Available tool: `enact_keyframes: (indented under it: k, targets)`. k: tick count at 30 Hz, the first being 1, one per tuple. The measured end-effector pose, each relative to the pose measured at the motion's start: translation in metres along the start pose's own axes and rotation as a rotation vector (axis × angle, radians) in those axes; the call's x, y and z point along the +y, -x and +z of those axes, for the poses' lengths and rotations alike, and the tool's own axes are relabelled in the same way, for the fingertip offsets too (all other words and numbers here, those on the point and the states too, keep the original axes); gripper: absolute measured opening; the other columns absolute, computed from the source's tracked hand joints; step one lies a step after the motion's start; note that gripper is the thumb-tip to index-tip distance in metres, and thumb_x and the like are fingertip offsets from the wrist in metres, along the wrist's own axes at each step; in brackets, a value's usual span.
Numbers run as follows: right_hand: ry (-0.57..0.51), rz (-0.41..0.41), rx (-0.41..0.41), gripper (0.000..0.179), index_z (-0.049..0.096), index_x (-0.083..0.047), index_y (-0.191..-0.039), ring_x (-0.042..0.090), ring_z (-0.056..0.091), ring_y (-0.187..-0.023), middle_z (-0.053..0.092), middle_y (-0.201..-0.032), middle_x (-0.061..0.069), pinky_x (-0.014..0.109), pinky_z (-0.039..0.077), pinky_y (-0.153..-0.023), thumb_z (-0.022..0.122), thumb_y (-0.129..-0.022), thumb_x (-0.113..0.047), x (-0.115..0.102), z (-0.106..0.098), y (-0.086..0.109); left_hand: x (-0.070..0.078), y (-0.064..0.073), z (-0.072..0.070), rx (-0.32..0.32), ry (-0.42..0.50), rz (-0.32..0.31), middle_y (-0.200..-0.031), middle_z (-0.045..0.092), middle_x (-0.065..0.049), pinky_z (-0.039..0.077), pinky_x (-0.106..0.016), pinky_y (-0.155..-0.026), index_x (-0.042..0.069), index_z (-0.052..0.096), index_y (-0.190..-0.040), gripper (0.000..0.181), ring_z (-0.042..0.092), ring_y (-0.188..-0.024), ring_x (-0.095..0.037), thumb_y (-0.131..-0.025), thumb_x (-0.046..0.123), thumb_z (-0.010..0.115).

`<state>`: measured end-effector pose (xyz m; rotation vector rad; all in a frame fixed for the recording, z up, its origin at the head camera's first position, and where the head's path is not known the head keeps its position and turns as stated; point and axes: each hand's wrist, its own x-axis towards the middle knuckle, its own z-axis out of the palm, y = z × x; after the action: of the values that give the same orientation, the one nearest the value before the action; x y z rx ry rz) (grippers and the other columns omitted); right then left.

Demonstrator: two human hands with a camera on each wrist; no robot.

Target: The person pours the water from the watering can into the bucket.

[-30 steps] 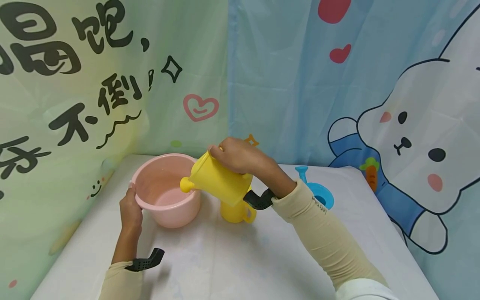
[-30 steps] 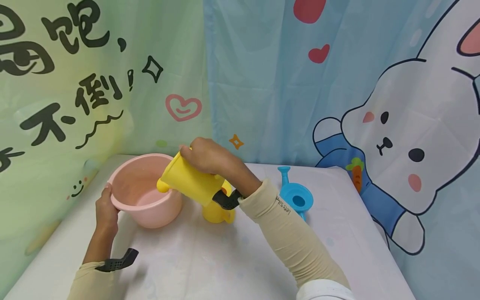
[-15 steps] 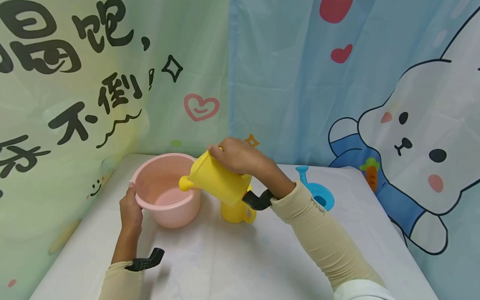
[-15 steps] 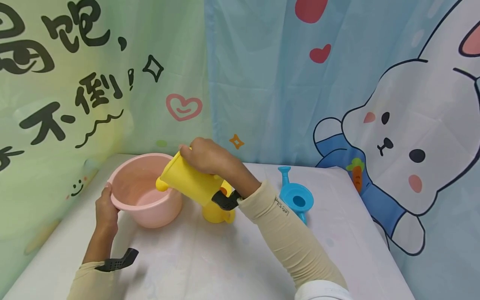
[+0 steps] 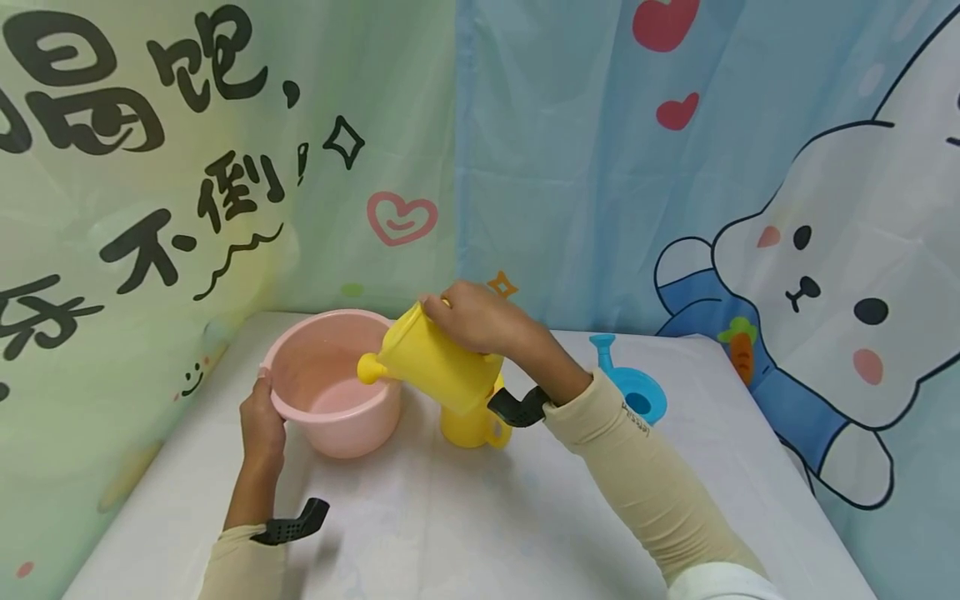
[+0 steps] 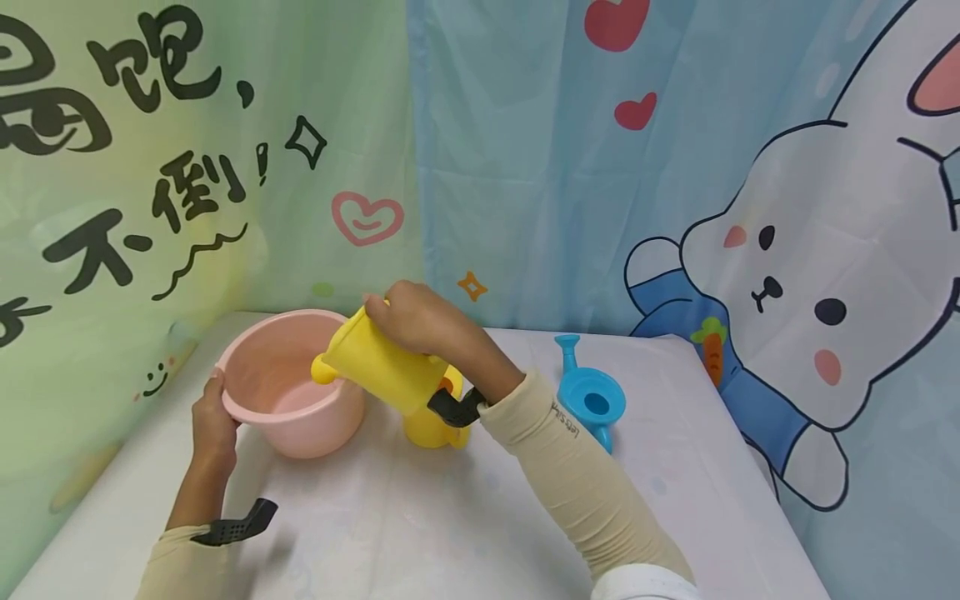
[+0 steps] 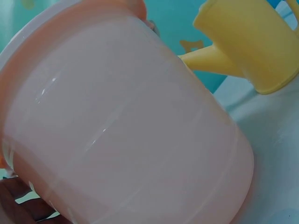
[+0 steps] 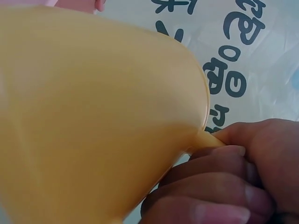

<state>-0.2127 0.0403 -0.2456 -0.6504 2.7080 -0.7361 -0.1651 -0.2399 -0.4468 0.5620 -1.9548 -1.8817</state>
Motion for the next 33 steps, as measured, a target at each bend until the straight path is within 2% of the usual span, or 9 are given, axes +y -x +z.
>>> enact_keyframes:
  k: [4, 13, 20, 28, 33]
  targets:
    - [-0.038, -0.023, 0.029, 0.051, 0.038, -0.012, -0.062, 0.014, 0.033, -0.049, 0.031, -0.056, 0.000, 0.027, 0.033, -0.050, 0.033, -0.104, -0.039, 0.007, 0.004, 0.002, -0.001, 0.001, -0.001, -0.010, -0.007, -0.005, -0.135, 0.053, -0.019, 0.038, -0.020, -0.080, 0.002, 0.047, -0.142, 0.068, 0.051, -0.109, -0.024, -0.104, 0.052, 0.023]
    - [-0.167, -0.048, 0.088, 0.050, 0.040, -0.010, -0.064, 0.016, 0.038, -0.049, 0.035, -0.056, 0.001, 0.027, 0.036, -0.050, 0.034, -0.105, -0.039, 0.030, 0.016, 0.010, -0.002, 0.002, -0.002, -0.007, -0.040, 0.004, -0.138, 0.052, -0.016, 0.036, -0.025, -0.086, 0.005, 0.046, -0.144, 0.067, 0.050, -0.117, -0.027, -0.104, 0.051, 0.019]
    - [-0.239, -0.030, 0.089, 0.051, 0.044, -0.008, -0.069, 0.020, 0.050, -0.052, 0.042, -0.059, 0.004, 0.029, 0.043, -0.052, 0.032, -0.105, -0.041, 0.040, 0.021, 0.015, -0.001, 0.000, 0.000, -0.013, -0.012, 0.008, -0.137, 0.052, -0.019, 0.037, -0.024, -0.084, 0.003, 0.047, -0.144, 0.067, 0.051, -0.114, -0.027, -0.104, 0.051, 0.021]
    - [-0.349, -0.029, 0.100, 0.052, 0.054, -0.005, -0.078, 0.024, 0.060, -0.060, 0.056, -0.068, 0.009, 0.033, 0.049, -0.056, 0.033, -0.105, -0.045, 0.053, 0.027, 0.020, 0.000, -0.001, -0.001, -0.007, -0.026, 0.002, -0.135, 0.053, -0.020, 0.037, -0.024, -0.083, 0.002, 0.047, -0.143, 0.068, 0.051, -0.112, -0.027, -0.104, 0.051, 0.021]
    - [-0.390, -0.037, 0.161, 0.055, 0.053, -0.006, -0.075, 0.022, 0.054, -0.056, 0.049, -0.063, 0.008, 0.032, 0.046, -0.053, 0.034, -0.104, -0.048, 0.065, 0.036, 0.023, 0.000, 0.000, -0.001, 0.002, -0.029, 0.000, -0.132, 0.055, -0.022, 0.037, -0.022, -0.080, 0.000, 0.049, -0.141, 0.069, 0.052, -0.106, -0.025, -0.104, 0.051, 0.022]
